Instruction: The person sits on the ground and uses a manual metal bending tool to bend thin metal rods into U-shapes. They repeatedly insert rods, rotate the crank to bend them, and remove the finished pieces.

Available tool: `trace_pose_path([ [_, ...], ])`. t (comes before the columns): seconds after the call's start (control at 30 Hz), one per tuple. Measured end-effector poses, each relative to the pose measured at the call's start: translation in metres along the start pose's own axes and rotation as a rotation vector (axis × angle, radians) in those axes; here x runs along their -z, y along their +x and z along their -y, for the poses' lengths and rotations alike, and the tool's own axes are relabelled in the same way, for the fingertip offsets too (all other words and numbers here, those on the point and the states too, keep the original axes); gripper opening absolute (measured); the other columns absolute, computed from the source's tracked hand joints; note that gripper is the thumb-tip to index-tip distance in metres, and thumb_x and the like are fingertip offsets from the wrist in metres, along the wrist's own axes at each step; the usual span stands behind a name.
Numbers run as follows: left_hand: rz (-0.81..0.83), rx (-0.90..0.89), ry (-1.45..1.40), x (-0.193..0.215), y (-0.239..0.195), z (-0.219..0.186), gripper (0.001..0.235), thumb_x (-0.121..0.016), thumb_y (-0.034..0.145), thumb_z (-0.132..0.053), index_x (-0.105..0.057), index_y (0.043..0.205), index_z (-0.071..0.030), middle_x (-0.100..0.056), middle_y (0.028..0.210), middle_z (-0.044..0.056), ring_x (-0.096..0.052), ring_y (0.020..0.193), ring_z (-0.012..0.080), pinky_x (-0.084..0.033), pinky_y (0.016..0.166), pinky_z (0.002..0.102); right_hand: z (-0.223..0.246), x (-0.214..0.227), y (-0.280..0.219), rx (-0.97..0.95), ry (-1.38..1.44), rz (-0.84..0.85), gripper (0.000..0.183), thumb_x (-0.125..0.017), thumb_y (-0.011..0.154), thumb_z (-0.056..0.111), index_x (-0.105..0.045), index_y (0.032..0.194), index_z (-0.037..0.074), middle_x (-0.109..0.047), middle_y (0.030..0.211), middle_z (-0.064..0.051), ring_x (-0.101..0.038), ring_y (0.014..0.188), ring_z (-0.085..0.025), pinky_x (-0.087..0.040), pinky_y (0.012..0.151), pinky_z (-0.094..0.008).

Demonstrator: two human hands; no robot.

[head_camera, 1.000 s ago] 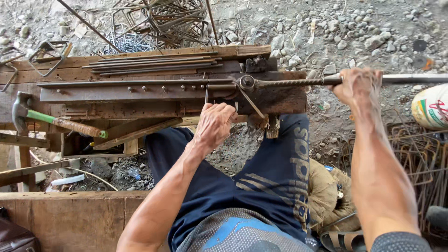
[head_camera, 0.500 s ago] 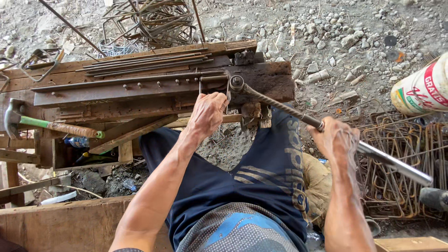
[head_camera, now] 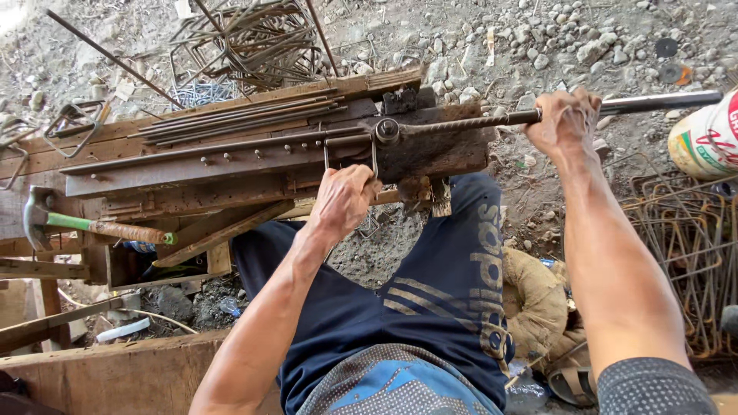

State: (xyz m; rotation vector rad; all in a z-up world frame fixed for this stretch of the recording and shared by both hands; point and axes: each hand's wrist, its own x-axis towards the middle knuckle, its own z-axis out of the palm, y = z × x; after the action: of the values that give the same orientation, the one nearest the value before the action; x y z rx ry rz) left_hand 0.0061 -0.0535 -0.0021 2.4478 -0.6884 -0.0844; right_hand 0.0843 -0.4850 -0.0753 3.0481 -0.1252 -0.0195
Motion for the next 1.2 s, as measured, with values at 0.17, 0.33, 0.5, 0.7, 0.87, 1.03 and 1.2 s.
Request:
trace_pose_path([
  [0.17, 0.185, 0.080, 0.003, 0.003, 0.008, 0.006, 0.019, -0.063, 0.096, -0.027, -0.051, 0.091, -0.013, -0.062, 0.081, 0.002, -0.053, 0.069, 0.0259, -0.034, 0.081, 0.040, -0.004, -0.002, 0.015, 0.071, 0.003, -0.039, 0.036, -0.066, 0.099, 0.050, -0.063, 0.081, 0.020, -0.057, 0.066, 0.001, -0.050, 0.075, -0.021, -0.034, 0.084, -0.035],
  [0.33, 0.153, 0.121, 0.033, -0.004, 0.008, 0.004, 0.036, -0.071, 0.093, -0.036, -0.047, 0.078, -0.015, -0.059, 0.072, -0.002, -0.049, 0.061, 0.0227, -0.033, 0.076, 0.036, 0.004, 0.002, 0.017, 0.036, -0.028, 0.009, 0.039, -0.059, 0.100, 0.051, -0.062, 0.079, 0.018, -0.057, 0.071, -0.002, -0.050, 0.085, -0.026, -0.031, 0.083, -0.037],
  [0.5, 0.157, 0.120, 0.152, -0.007, 0.010, 0.007, 0.038, -0.070, 0.093, -0.042, -0.050, 0.081, -0.012, -0.061, 0.075, 0.003, -0.058, 0.066, 0.0304, -0.040, 0.076, 0.042, -0.004, -0.009, 0.026, 0.111, 0.071, -0.147, 0.028, -0.077, 0.092, 0.041, -0.069, 0.088, 0.014, -0.069, 0.086, -0.005, -0.056, 0.095, -0.030, -0.037, 0.087, -0.040],
  [0.7, 0.126, 0.125, 0.200, -0.011, 0.011, 0.005, 0.037, -0.075, 0.088, -0.041, -0.060, 0.085, -0.007, -0.065, 0.078, 0.007, -0.060, 0.065, 0.0290, -0.045, 0.076, 0.044, -0.006, -0.009, 0.028, 0.145, 0.062, -0.189, 0.029, -0.073, 0.095, 0.040, -0.066, 0.087, 0.014, -0.067, 0.087, -0.006, -0.054, 0.092, -0.027, -0.036, 0.086, -0.040],
  [0.87, 0.117, 0.118, 0.176, -0.012, 0.011, 0.006, 0.038, -0.076, 0.088, -0.040, -0.056, 0.081, -0.009, -0.063, 0.074, 0.006, -0.059, 0.064, 0.0298, -0.043, 0.076, 0.043, -0.007, -0.013, 0.034, 0.144, 0.057, -0.190, 0.031, -0.071, 0.095, 0.041, -0.063, 0.082, 0.014, -0.065, 0.084, -0.005, -0.053, 0.090, -0.027, -0.035, 0.088, -0.039],
  [1.03, 0.099, 0.116, 0.166, -0.014, 0.008, 0.008, 0.040, -0.074, 0.089, -0.043, -0.052, 0.079, -0.012, -0.063, 0.071, 0.003, -0.058, 0.059, 0.0301, -0.041, 0.073, 0.042, -0.003, -0.013, 0.046, 0.159, 0.025, -0.183, 0.028, -0.077, 0.089, 0.042, -0.066, 0.085, 0.016, -0.067, 0.082, -0.005, -0.056, 0.090, -0.027, -0.035, 0.090, -0.038],
  [1.2, -0.018, -0.001, 0.131, -0.001, 0.007, -0.001, 0.037, -0.053, 0.102, -0.041, -0.059, 0.078, -0.013, -0.057, 0.069, 0.000, -0.050, 0.056, 0.0203, -0.040, 0.066, 0.039, -0.001, -0.017, 0.084, 0.018, -0.064, 0.044, 0.029, -0.062, 0.096, 0.053, -0.064, 0.103, 0.025, -0.059, 0.093, -0.005, -0.050, 0.092, -0.026, -0.032, 0.093, -0.040],
])
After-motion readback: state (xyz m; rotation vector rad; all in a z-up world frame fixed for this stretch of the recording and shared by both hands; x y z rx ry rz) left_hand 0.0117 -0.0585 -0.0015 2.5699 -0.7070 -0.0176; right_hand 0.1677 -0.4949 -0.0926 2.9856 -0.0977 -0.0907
